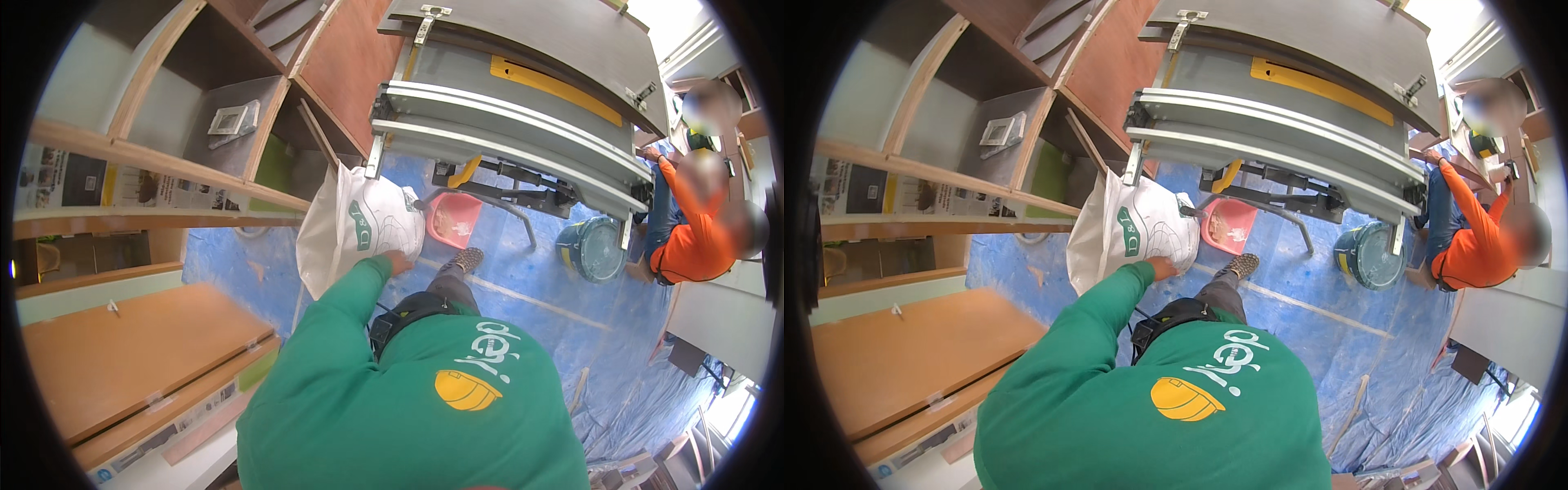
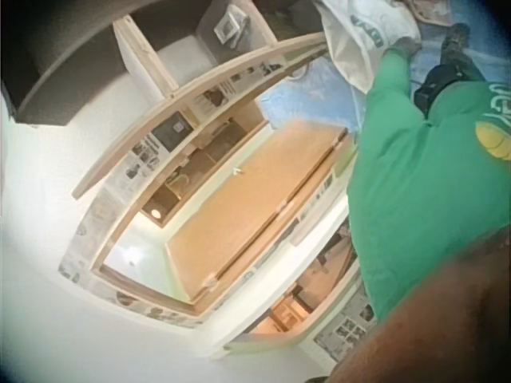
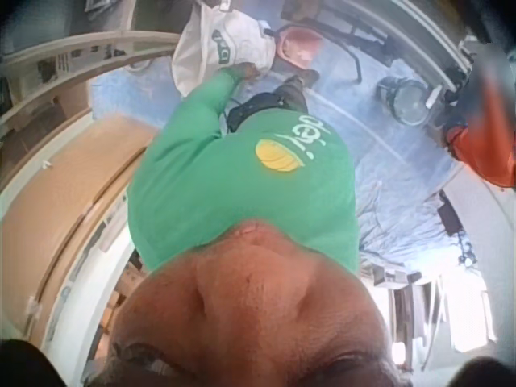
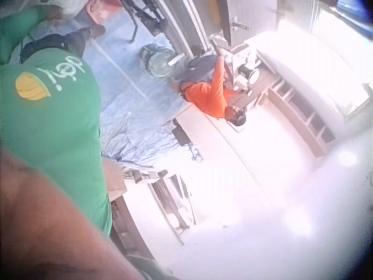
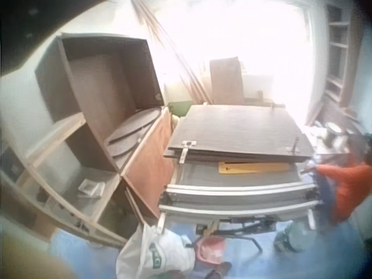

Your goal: The person sands the edges of a white cabinet door with sandpaper, then moves through a room under renovation carrying a wooden cabinet frame. They walk into a bathroom and open a glass shower door.

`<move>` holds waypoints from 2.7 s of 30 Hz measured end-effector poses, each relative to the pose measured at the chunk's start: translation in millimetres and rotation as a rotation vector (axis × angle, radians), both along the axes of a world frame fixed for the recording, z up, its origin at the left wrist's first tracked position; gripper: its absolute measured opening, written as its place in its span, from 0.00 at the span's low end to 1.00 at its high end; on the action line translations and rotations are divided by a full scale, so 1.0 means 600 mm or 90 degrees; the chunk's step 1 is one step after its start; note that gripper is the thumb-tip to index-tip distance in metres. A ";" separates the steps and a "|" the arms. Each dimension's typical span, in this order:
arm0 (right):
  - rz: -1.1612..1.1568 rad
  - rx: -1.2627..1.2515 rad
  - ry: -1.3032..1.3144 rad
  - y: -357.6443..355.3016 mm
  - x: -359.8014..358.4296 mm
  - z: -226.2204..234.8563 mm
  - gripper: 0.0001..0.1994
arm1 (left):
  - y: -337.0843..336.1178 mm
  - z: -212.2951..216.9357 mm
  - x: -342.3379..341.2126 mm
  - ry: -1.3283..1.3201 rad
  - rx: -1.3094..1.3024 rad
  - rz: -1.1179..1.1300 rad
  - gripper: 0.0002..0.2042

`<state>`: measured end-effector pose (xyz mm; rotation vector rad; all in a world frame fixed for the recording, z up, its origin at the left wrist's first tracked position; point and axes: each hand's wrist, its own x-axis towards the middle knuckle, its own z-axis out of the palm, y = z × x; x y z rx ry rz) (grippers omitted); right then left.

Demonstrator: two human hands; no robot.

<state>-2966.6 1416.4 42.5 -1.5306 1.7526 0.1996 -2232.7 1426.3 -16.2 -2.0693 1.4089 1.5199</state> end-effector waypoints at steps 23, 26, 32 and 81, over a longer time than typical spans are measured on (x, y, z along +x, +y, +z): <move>-0.625 0.146 -0.130 -0.050 0.145 0.149 0.23 | -0.303 -0.007 -0.012 0.001 0.026 -0.206 0.33; -0.563 0.165 -0.061 0.046 0.175 0.181 0.18 | -0.348 0.009 -0.021 0.044 0.004 -0.289 0.30; -0.442 0.120 -0.089 0.238 0.143 0.090 0.12 | -0.389 -0.030 -0.067 0.035 -0.059 -0.614 0.22; -1.785 0.297 -0.006 0.983 0.902 -0.122 0.22 | -0.287 0.109 -0.927 0.002 -0.077 -1.348 0.25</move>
